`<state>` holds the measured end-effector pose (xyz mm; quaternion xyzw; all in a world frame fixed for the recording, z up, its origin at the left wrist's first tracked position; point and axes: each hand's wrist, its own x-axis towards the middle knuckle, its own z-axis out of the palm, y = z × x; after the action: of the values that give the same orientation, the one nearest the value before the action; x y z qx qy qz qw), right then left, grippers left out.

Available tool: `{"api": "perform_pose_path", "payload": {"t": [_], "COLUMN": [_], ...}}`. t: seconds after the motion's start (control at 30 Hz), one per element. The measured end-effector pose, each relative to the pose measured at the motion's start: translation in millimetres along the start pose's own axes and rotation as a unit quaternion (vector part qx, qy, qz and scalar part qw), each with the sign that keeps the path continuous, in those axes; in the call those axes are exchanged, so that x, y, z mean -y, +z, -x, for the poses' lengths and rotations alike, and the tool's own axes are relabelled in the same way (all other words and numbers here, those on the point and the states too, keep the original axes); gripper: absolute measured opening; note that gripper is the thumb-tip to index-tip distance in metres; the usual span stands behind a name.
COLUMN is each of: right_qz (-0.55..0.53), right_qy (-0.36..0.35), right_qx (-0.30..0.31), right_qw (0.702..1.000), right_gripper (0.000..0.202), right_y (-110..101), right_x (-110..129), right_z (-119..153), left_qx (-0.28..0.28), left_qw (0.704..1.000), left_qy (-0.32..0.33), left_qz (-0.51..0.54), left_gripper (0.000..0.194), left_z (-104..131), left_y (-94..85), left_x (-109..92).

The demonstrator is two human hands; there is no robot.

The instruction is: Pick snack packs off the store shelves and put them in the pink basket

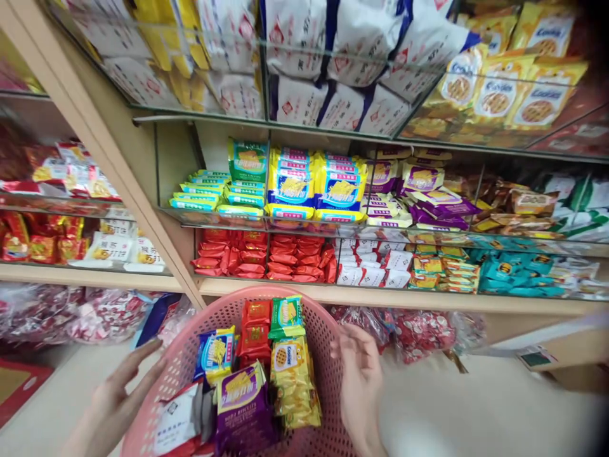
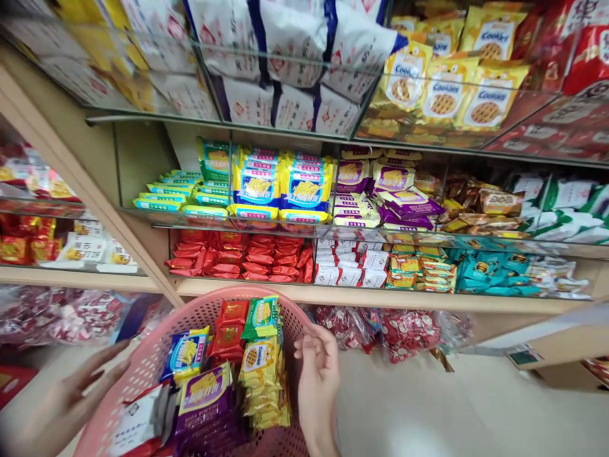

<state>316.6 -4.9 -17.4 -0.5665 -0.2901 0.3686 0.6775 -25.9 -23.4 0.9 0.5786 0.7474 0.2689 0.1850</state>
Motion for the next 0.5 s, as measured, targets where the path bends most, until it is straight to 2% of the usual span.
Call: {"api": "perform_pose_path", "payload": {"t": [0.03, 0.1, 0.23, 0.3, 0.37, 0.43, 0.5], "right_qz": [0.007, 0.029, 0.137, 0.17, 0.15, 0.117, 0.1], "right_qy": [0.001, -0.01, -0.011, 0.027, 0.078, 0.132, 0.179], "right_qx": [-0.006, -0.02, -0.016, 0.008, 0.04, 0.077, 0.095], "right_qw": [1.0, 0.999, 0.99, 0.985, 0.985, 0.981, 0.974], "right_gripper": [0.035, 0.041, 0.053, 0.06, 0.067, 0.067, 0.064], "right_y": [-4, -15, -48, -65, -75, -79, -76], "right_x": [0, -3, -18, -28, -36, -38, -34], "right_z": [-1, -6, -23, -31, -34, -31, -25], "left_qx": [0.024, 0.029, 0.007, 0.041, 0.078, 0.094, 0.098], "left_qw": [0.998, 0.99, 0.965, 0.926, 0.871, 0.823, 0.793], "left_qy": [-0.033, -0.062, -0.115, -0.178, -0.252, -0.303, -0.321], "left_qz": [0.051, 0.127, 0.236, 0.33, 0.415, 0.472, 0.509], "left_gripper": [0.051, 0.064, 0.068, 0.069, 0.074, 0.078, 0.08], "left_z": [3, 5, 2, 1, 1, 2, 4], "left_y": [4.4, 14.2, 28.9, 32.2, 32.9, 31.7, 29.8], "left_x": [10, 23, 26, 21, 16, 10, 5]}}
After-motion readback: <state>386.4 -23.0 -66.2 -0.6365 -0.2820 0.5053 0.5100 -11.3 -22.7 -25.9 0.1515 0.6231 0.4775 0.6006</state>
